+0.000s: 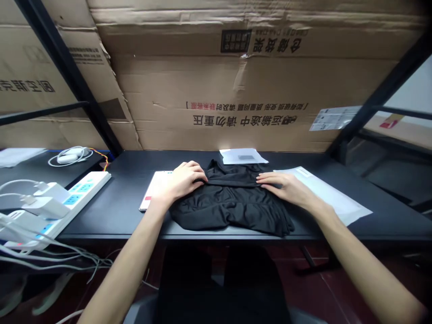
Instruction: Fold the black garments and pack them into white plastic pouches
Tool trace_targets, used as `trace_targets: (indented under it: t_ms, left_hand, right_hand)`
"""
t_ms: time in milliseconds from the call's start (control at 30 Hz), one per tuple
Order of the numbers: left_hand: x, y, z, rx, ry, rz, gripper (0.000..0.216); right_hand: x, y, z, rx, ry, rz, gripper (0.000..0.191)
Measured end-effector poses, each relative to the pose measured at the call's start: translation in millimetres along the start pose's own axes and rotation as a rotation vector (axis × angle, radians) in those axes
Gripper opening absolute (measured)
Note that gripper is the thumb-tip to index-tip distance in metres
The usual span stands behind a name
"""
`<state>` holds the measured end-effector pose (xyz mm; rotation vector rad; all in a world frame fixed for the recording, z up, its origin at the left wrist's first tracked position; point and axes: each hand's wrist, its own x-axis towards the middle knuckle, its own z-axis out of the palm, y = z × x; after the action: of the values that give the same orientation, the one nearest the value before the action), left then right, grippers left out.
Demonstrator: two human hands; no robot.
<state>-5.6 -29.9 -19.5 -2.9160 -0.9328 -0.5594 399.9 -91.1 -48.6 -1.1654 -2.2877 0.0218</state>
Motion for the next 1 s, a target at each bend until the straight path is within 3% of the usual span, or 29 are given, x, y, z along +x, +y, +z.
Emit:
trace_targets:
  t_ms: [200, 333, 567, 733, 833, 1000]
  left_hand:
    - [0, 2, 3, 0.041, -0.016, -0.014, 0.018]
    - [-9, 9, -8, 0.004, 0.017, -0.032, 0.023]
    - [-74, 32, -34, -0.257, 0.323, -0.201, 0.027]
    - [-118, 45, -32, -0.103, 0.167, -0.070, 0.033]
    - [-127, 46, -28, -0.023, 0.081, -0.035, 0.043]
    - [-130, 42, -23, 0.090, 0.104, 0.003, 0.028]
  right_hand:
    - [-4, -7, 2, -0.117, -0.019, -0.031, 0.022]
    - [-4, -18, -3, -0.122, -0.027, 0.005, 0.028]
    - [-26, -55, -41, -0.011, -0.003, 0.051, 0.028]
    - [-58, -87, -43, -0.078, -0.159, -0.065, 0.035]
    - [-71, -99, -32, -0.178, -0.140, -0.102, 0.033]
    - [-77, -102, -23, -0.253, -0.099, -0.124, 0.022]
